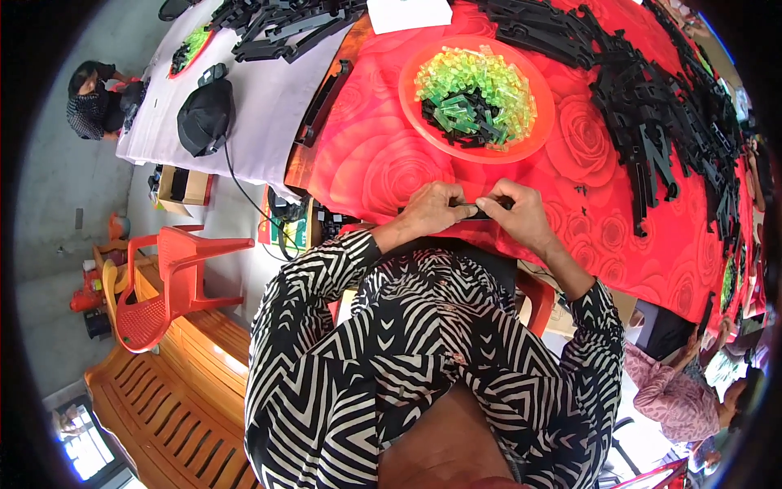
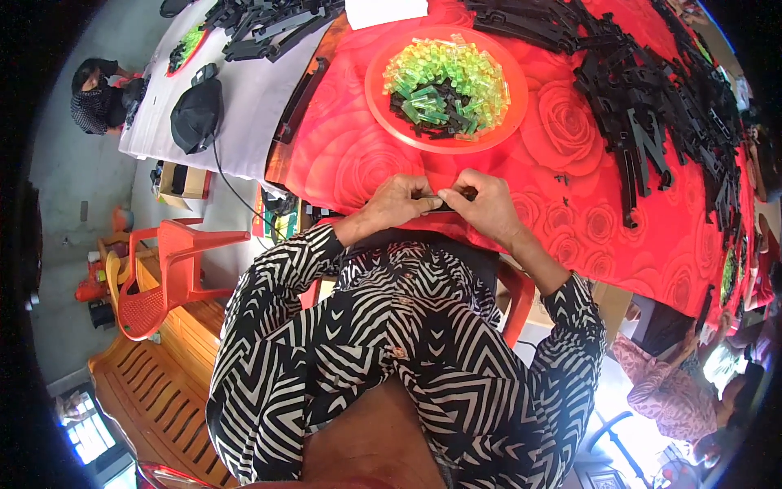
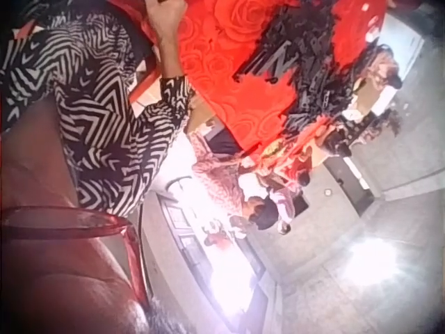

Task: The person assembles plastic gun components by hand at a workspace table.

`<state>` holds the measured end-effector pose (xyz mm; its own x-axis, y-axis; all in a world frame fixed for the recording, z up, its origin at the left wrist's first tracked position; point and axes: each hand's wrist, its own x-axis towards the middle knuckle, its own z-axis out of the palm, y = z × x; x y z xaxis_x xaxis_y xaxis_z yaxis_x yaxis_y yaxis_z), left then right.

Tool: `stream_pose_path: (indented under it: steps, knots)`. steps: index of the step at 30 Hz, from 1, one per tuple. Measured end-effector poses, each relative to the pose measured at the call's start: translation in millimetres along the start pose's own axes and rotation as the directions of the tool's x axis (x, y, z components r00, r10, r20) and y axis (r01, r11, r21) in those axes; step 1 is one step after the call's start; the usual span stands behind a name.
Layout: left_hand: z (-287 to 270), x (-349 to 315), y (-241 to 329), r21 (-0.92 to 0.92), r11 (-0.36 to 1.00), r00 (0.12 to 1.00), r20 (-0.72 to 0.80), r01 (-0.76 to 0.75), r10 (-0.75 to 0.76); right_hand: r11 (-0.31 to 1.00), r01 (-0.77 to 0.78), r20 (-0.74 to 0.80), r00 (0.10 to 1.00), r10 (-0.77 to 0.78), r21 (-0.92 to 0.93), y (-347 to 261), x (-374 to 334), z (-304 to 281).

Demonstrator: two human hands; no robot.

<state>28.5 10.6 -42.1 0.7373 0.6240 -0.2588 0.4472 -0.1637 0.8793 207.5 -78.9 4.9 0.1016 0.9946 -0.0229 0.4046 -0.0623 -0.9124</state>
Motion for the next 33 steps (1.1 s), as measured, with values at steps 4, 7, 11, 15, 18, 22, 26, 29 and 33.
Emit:
stream_pose_path:
  steps: [4, 7, 11, 15, 18, 22, 26, 29, 33]
  knots:
    - [-3.9, -4.9, 15.6, 0.093, 0.996, 1.0, 0.008, 0.009, -0.01, 1.0, 0.011, -0.017, 1.0, -0.011, 0.004, 7.0, -3.2, 3.3]
    - [-8.8, -11.9, 26.4, 0.174, 0.985, 1.0, -0.013, -0.003, 0.006, 0.998, 0.054, -0.041, 0.998, -0.055, -0.037, -4.8, -3.3, 5.2]
    - [-12.6, -16.5, 29.4, 0.173, 0.985, 0.998, -0.06, -0.008, 0.019, 0.974, 0.202, -0.055, 0.977, -0.208, -0.107, -10.9, -0.9, 8.5]
    - [-14.4, -20.6, 36.3, 0.16, 0.987, 0.997, -0.066, -0.02, 0.031, 0.948, 0.281, -0.064, 0.954, -0.293, -0.151, -10.6, -2.8, 8.6]
    - [-14.6, -23.7, 34.5, 0.166, 0.986, 0.996, -0.084, -0.017, 0.032, 0.938, 0.306, -0.065, 0.945, -0.319, -0.163, -14.8, -3.7, 10.5]
    - [-13.1, -23.5, 32.4, 0.175, 0.984, 0.996, -0.082, -0.02, 0.035, 0.933, 0.319, -0.062, 0.941, -0.333, -0.168, -12.0, -2.0, 10.3]
    - [-9.0, -22.2, 35.9, 0.208, 0.978, 0.992, -0.127, 0.003, 0.024, 0.933, 0.336, -0.017, 0.94, -0.341, -0.133, -4.4, 0.0, 4.9]
    - [-8.1, -22.9, 34.3, 0.234, 0.972, 0.989, -0.145, 0.004, 0.031, 0.91, 0.338, 0.054, 0.941, -0.335, -0.239, -3.9, -2.6, 1.1]
    - [-14.1, -18.7, 33.8, 0.238, 0.971, 0.999, -0.037, -0.03, 0.04, 0.857, 0.285, 0.113, 0.959, -0.262, -0.43, -2.6, -7.7, 1.0]
